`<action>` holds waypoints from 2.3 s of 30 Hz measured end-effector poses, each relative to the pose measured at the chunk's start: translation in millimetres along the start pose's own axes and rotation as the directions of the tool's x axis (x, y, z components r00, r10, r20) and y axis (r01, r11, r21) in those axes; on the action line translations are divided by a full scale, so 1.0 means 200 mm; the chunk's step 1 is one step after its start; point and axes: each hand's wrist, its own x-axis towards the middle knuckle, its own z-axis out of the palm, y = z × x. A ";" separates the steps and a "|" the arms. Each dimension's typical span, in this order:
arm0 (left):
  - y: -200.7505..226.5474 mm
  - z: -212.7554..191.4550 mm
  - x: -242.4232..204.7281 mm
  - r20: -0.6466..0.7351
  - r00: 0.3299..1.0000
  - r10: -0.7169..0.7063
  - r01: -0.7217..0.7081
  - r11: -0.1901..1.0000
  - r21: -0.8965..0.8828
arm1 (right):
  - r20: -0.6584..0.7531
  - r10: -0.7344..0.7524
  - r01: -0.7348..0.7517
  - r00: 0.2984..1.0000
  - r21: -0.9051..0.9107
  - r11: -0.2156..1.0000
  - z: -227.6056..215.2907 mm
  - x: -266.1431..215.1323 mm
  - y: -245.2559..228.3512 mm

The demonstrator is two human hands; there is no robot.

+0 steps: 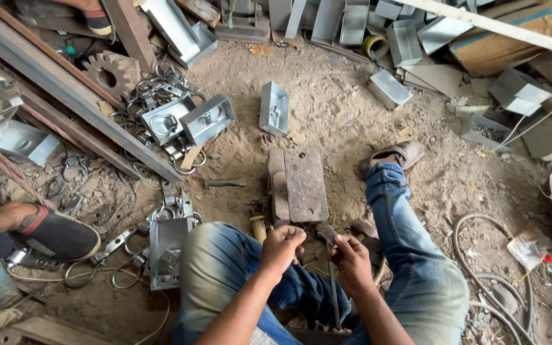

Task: The person welds a small metal component onto a metal box and then strikes it with a hammer to refine the fit.

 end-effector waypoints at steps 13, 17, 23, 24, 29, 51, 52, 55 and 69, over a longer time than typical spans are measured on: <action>-0.01 -0.06 0.02 -0.099 0.990 0.104 -0.115 0.987 -0.113 | 0.308 -0.752 0.706 0.582 -0.650 0.280 0.45 -0.23 -0.58; 0.00 -0.07 0.05 -0.120 0.990 0.071 -0.085 0.990 -0.111 | 0.478 -0.596 0.572 0.645 -0.819 -0.038 0.52 -0.12 -0.48; -0.10 -0.09 0.12 -0.143 0.983 0.114 -0.125 0.989 -0.074 | 0.415 -0.591 0.527 0.691 -0.850 0.019 0.49 -0.13 -0.51; -0.12 -0.09 0.12 -0.131 0.978 0.165 -0.176 0.981 -0.077 | 0.396 -0.580 0.529 0.712 -0.846 0.072 0.48 -0.14 -0.53; -0.15 -0.07 0.14 -0.167 0.884 0.436 -0.392 0.888 0.240 | 0.261 -0.546 0.473 0.796 -0.831 0.293 0.34 -0.18 -0.50; 0.20 -0.28 0.14 -0.103 0.988 -0.116 0.035 0.813 -0.581 | -0.162 0.066 -0.137 0.985 -0.481 0.866 -0.13 -0.04 -0.15; 0.25 -0.31 0.13 -0.123 0.987 -0.106 0.025 0.849 -0.528 | -0.167 0.069 -0.145 0.984 -0.498 0.855 -0.14 -0.04 -0.15; 0.42 -0.43 0.16 -0.186 0.981 -0.055 -0.020 0.925 -0.380 | -0.170 0.069 -0.143 0.983 -0.480 0.866 -0.16 -0.03 -0.12; 0.79 -1.13 1.27 -0.312 0.771 0.556 -0.034 0.524 0.851 | -0.233 0.091 -0.207 0.968 -0.545 0.813 -0.27 0.03 -0.02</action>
